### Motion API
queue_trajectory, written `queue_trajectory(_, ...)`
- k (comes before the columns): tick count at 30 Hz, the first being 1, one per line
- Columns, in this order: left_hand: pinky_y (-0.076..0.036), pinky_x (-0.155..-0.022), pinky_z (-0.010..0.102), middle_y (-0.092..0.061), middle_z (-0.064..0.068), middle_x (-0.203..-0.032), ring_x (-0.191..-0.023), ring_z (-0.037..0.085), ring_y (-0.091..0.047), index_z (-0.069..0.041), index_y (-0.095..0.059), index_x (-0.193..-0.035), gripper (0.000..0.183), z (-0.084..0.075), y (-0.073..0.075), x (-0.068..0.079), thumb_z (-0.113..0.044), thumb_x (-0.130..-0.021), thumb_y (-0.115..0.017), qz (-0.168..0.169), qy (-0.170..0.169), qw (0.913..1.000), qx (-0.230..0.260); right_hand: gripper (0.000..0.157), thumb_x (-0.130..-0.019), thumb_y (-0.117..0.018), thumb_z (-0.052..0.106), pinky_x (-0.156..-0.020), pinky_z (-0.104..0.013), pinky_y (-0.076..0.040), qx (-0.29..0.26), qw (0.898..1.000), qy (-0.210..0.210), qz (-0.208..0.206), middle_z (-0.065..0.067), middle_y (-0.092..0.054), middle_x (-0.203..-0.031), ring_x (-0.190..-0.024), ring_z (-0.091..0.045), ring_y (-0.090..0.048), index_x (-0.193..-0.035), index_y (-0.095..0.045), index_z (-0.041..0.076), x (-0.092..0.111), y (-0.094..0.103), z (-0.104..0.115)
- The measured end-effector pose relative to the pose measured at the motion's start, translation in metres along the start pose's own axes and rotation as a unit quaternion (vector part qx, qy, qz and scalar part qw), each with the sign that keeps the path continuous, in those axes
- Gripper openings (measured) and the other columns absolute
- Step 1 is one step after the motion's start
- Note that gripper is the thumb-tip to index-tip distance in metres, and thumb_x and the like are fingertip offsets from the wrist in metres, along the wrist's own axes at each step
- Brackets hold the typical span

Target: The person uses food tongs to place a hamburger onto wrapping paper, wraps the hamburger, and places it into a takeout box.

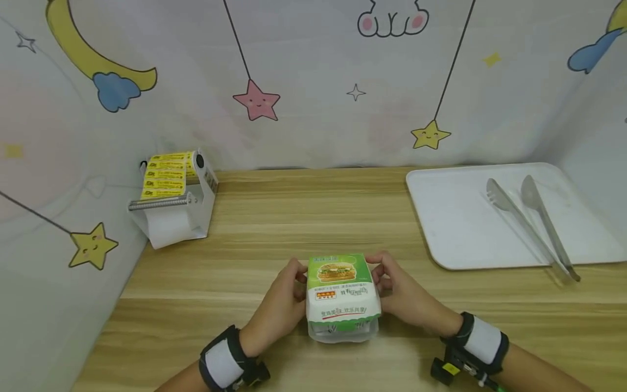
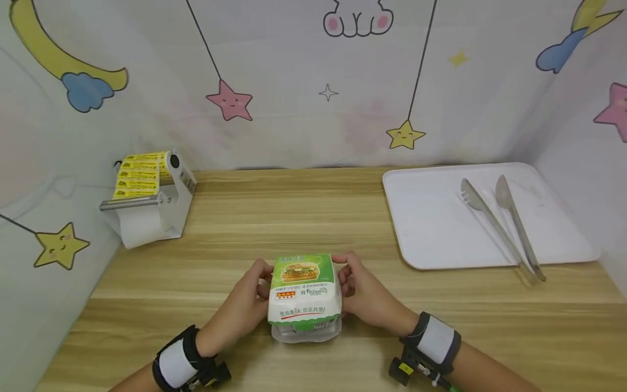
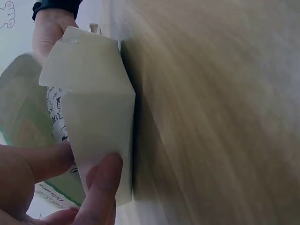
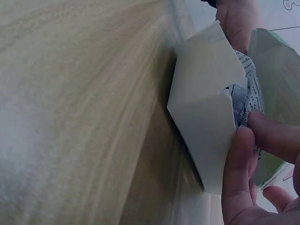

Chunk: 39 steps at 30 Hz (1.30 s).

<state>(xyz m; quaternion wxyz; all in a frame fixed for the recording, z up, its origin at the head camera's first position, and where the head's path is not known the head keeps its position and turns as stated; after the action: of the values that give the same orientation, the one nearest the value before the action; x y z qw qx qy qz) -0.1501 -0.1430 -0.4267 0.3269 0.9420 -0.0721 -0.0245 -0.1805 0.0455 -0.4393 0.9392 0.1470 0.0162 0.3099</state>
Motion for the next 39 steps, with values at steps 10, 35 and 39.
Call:
queue_trajectory(10,-0.054,-0.073,0.025,-0.053,0.016,-0.11,-0.09,0.02,-0.06,0.01,-0.045,-0.132,0.049,-0.002,-0.002,0.01,0.007,-0.085,-0.057,0.044,0.006,0.9979,0.048,0.068,-0.08,-0.069,0.002,-0.073,-0.031,-0.055,0.035,0.999,0.034,-0.013,-0.019,-0.054,-0.113,-0.089,-0.023,-0.061,-0.14,-0.037,0.007,0.006,0.004,-0.001)
queue_trajectory(35,-0.051,-0.077,0.032,-0.056,0.012,-0.106,-0.097,0.021,-0.058,0.006,-0.036,-0.144,0.077,-0.003,-0.004,0.013,-0.04,-0.088,-0.063,0.079,0.076,0.9856,0.128,0.11,-0.071,-0.081,0.018,-0.084,-0.033,-0.053,-0.074,0.995,-0.049,0.054,-0.025,-0.036,-0.131,-0.12,-0.039,-0.045,-0.155,-0.011,0.01,0.022,-0.007,0.002)
queue_trajectory(39,-0.048,-0.076,0.033,-0.056,0.008,-0.099,-0.094,0.02,-0.055,0.005,-0.036,-0.145,0.075,-0.003,-0.005,0.012,-0.04,-0.09,-0.061,0.096,0.07,0.9861,0.116,0.116,-0.069,-0.082,0.016,-0.083,-0.032,-0.054,-0.072,0.994,-0.055,0.058,-0.024,-0.035,-0.13,-0.116,-0.037,-0.045,-0.156,-0.007,0.014,0.024,-0.01,0.002)
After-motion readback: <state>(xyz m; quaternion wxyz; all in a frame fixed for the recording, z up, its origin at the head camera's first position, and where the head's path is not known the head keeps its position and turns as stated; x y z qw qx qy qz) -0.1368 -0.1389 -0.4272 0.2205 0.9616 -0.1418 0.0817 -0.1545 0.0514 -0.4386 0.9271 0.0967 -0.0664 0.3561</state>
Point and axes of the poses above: each hand's wrist, its own x-axis away from the middle knuckle, its own y-axis out of the back of the hand, z = x × y, the point moved 9 cm from there along -x, towards the middle knuckle
